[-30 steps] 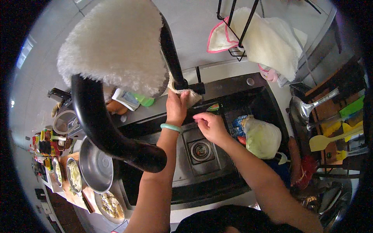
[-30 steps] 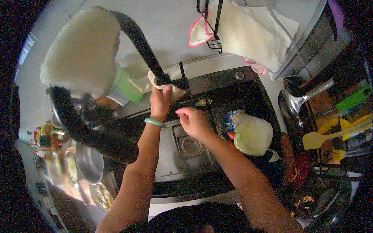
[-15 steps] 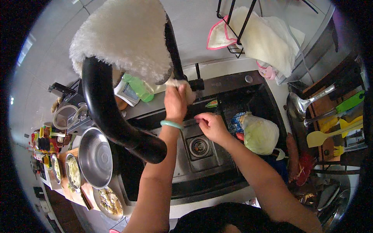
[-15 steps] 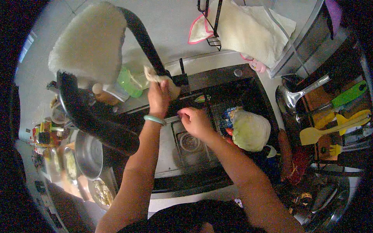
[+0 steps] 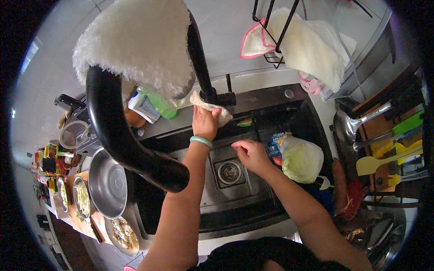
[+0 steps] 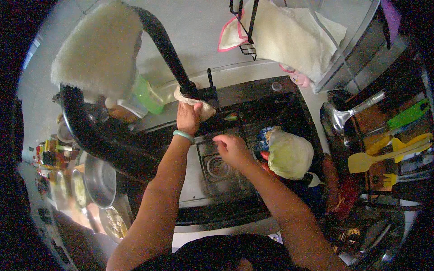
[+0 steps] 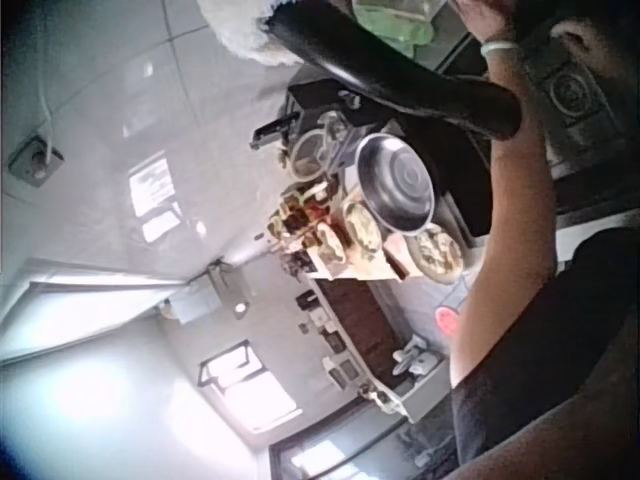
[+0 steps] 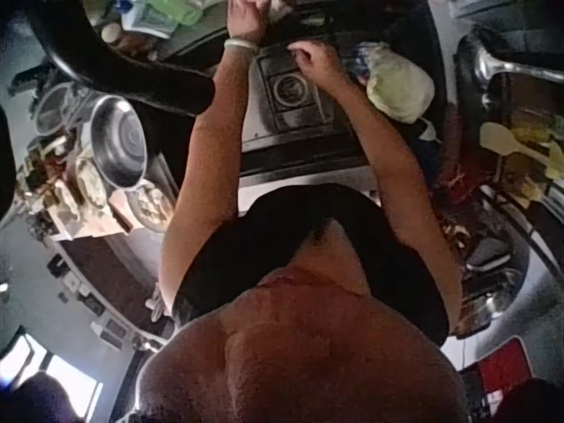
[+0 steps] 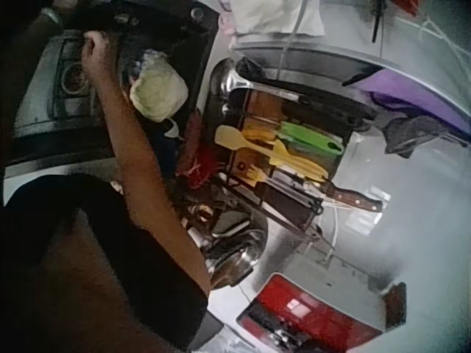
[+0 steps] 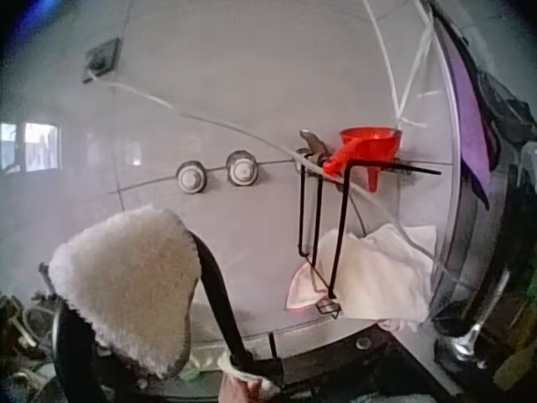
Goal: The person cleans the kitchen sink area using a cloth. They wipe the sink basin, faucet, and surrounding countertop, then rinse and wring the cloth under running water.
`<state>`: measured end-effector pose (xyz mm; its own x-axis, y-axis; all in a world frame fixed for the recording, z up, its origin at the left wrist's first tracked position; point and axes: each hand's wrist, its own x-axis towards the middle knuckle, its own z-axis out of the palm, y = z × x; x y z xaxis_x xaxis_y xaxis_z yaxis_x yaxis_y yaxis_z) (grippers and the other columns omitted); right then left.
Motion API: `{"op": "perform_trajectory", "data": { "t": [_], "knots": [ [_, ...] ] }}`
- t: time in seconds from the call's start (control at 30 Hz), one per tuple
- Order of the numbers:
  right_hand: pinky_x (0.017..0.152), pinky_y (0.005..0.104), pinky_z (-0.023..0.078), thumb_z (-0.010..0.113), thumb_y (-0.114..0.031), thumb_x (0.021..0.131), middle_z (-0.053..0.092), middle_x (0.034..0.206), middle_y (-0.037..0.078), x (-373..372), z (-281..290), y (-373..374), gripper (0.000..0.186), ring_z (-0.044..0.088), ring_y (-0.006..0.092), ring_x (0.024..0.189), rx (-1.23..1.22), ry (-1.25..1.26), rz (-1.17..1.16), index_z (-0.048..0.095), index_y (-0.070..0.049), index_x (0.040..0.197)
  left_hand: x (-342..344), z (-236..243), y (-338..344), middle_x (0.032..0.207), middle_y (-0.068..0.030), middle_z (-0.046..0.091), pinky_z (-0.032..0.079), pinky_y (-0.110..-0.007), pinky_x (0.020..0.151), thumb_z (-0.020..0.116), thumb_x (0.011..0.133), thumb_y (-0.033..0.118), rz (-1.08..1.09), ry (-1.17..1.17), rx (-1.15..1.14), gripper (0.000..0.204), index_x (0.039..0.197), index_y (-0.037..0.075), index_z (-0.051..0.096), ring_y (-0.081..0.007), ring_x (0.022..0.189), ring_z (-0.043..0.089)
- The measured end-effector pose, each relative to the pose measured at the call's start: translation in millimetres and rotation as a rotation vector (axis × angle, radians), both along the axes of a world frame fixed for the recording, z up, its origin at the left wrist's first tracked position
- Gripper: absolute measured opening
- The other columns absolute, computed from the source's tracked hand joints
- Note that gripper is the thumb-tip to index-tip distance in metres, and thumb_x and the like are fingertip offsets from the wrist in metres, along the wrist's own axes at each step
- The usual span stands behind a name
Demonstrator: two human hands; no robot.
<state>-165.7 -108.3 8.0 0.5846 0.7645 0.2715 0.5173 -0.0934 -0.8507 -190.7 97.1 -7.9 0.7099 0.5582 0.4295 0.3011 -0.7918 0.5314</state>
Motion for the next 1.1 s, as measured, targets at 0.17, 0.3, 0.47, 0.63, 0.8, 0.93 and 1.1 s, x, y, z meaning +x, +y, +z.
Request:
{"op": "perform_trajectory", "data": {
  "t": [0.17, 0.3, 0.47, 0.63, 0.8, 0.93, 1.1],
  "knots": [
    [0.069, 0.0362, 0.051, 0.056, -0.005, 0.08, 0.066, 0.083, 0.014, 1, 6, 4, 0.015, 0.064, 0.0292, 0.076, 0.026, -0.044, -0.018, 0.064, -0.003, 0.092, -6, -7, -13, 0.131, -0.0198, 0.046, 0.019, -0.046, 0.11, 0.055, 0.085, 0.021, 0.062, 0.136, 0.219, 0.047, 0.124, -0.003, 0.044, -0.0341, 0.127, 0.037],
    [0.066, 0.0295, 0.051, 0.056, -0.001, 0.08, 0.067, 0.084, 0.013, -5, 10, 5, 0.016, 0.066, 0.0219, 0.076, 0.013, -0.025, -0.035, 0.065, -0.002, 0.094, -23, -6, -33, 0.129, -0.0202, 0.048, 0.019, -0.045, 0.111, 0.05, 0.079, 0.007, 0.107, 0.112, 0.311, 0.044, 0.122, -0.002, 0.046, -0.0343, 0.127, 0.038],
    [0.067, 0.0279, 0.051, 0.058, -0.002, 0.08, 0.066, 0.09, 0.012, -7, -7, 14, 0.022, 0.065, 0.0202, 0.076, 0.038, -0.01, -0.156, 0.062, -0.003, 0.101, -42, -8, -38, 0.116, -0.0195, 0.056, 0.025, -0.044, 0.109, 0.049, 0.08, 0.009, -0.065, 0.194, 0.342, 0.035, 0.113, 0.0, 0.054, -0.0336, 0.12, 0.045],
    [0.082, 0.0361, 0.048, 0.06, -0.004, 0.077, 0.059, 0.105, 0.016, -9, -22, 29, 0.043, 0.059, 0.0257, 0.091, -0.033, 0.026, -0.338, 0.052, -0.004, 0.119, -56, 23, -32, 0.108, -0.0125, 0.061, 0.035, -0.04, 0.102, 0.049, 0.079, 0.01, -0.315, 0.387, 0.375, 0.029, 0.106, 0.006, 0.059, -0.0279, 0.108, 0.055],
    [0.09, 0.0401, 0.043, 0.059, -0.012, 0.08, 0.056, 0.111, 0.017, -15, -11, 30, 0.04, 0.054, 0.0329, 0.102, 0.136, -0.152, -0.244, 0.052, -0.004, 0.119, -75, 21, -55, 0.107, -0.0178, 0.061, 0.05, -0.044, 0.08, 0.052, 0.081, 0.012, -0.522, 0.306, -0.01, 0.029, 0.109, 0.004, 0.055, -0.0343, 0.093, 0.061],
    [0.085, 0.0356, 0.045, 0.06, -0.027, 0.086, 0.061, 0.108, 0.013, -19, -25, 29, 0.036, 0.057, 0.0249, 0.099, 0.099, 0.418, -0.212, 0.059, -0.003, 0.111, -89, 2, -62, 0.101, -0.0213, 0.06, 0.051, -0.048, 0.069, 0.056, 0.079, 0.011, -0.474, 0.395, -0.174, 0.024, 0.1, 0.001, 0.054, -0.0398, 0.083, 0.061],
    [0.077, 0.0301, 0.046, 0.057, -0.03, 0.089, 0.064, 0.094, 0.006, -14, -30, 32, 0.033, 0.058, 0.0146, 0.086, 0.233, 1.078, -0.158, 0.062, -0.001, 0.103, -78, -1, -78, 0.116, -0.0261, 0.051, 0.05, -0.047, 0.076, 0.056, 0.08, 0.011, -0.426, 0.26, -0.221, 0.034, 0.111, -0.002, 0.05, -0.0431, 0.09, 0.058]
  ]
}}
